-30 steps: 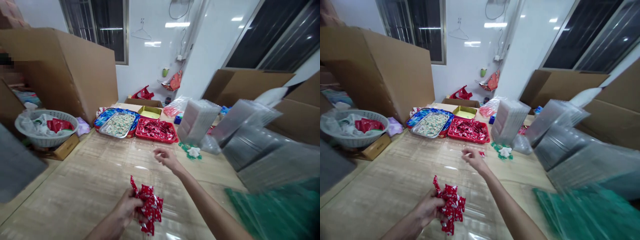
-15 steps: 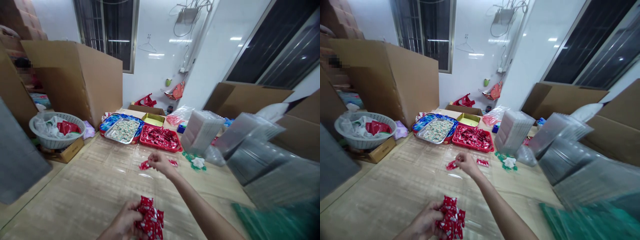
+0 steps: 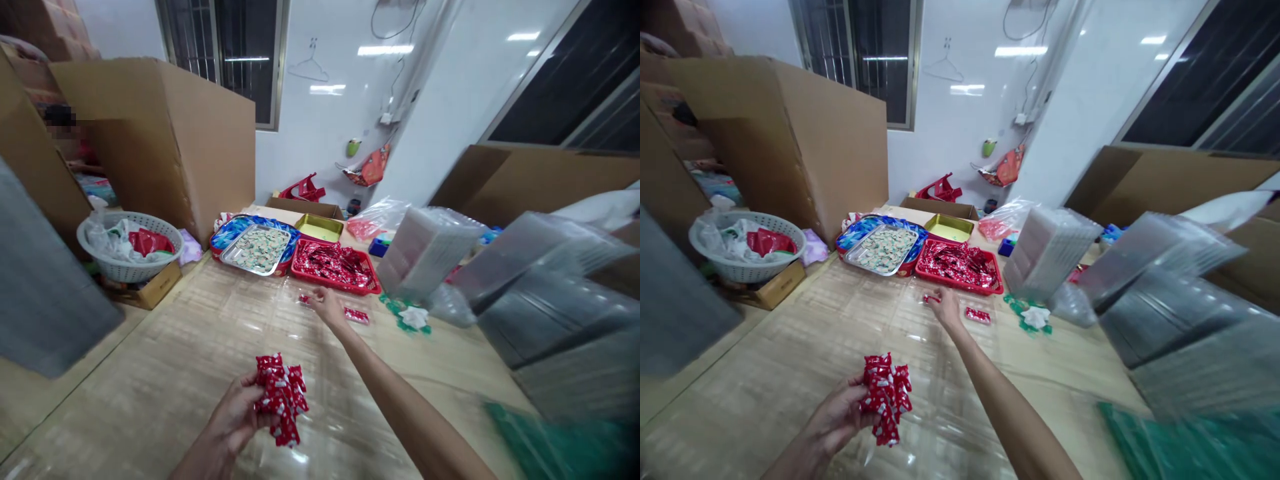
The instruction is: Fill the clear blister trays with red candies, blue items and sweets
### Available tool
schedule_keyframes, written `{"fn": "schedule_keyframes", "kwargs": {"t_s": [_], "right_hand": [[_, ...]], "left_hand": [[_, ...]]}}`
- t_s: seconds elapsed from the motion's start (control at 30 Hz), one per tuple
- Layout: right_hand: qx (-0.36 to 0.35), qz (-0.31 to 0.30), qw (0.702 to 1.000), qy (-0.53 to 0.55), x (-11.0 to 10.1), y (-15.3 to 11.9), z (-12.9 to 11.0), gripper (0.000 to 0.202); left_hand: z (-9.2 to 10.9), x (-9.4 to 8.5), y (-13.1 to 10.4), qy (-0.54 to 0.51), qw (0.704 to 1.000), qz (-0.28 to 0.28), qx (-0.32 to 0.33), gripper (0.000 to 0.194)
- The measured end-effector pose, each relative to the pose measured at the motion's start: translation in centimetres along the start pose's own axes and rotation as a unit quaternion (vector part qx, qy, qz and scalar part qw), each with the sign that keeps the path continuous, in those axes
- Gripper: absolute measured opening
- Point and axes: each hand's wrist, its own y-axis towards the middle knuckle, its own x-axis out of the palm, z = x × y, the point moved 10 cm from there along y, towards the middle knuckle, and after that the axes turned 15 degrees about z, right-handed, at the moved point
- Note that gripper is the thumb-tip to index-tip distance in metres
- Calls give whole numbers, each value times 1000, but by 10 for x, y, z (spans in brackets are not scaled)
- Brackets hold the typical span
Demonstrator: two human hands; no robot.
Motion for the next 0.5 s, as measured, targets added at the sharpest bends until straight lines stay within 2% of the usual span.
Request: {"fn": "schedule_keyframes", "kwargs": {"t_s": [0.1,0.17,0.23,0.3,0.37,0.5], "right_hand": [[3,-116,993,35,2,-55,-7,20],[9,-219,970,105,2,-105,-13,27],[11,-254,951,176,-9,-146,-19,31],[16,-225,952,208,-26,-170,-17,27],[26,-176,961,211,-43,-182,-7,20],[47,-107,968,221,-77,-176,18,20]], "left_hand": [[-4,-2,-1,-17,1000,11,-14,21],[-11,-3,-3,-30,999,28,-26,20],[-21,-2,-5,-35,998,38,-36,20],[-34,4,-8,-27,998,25,-48,22],[-50,13,-13,-10,998,-1,-67,23],[-76,20,-16,-20,995,-14,-99,24]]}}
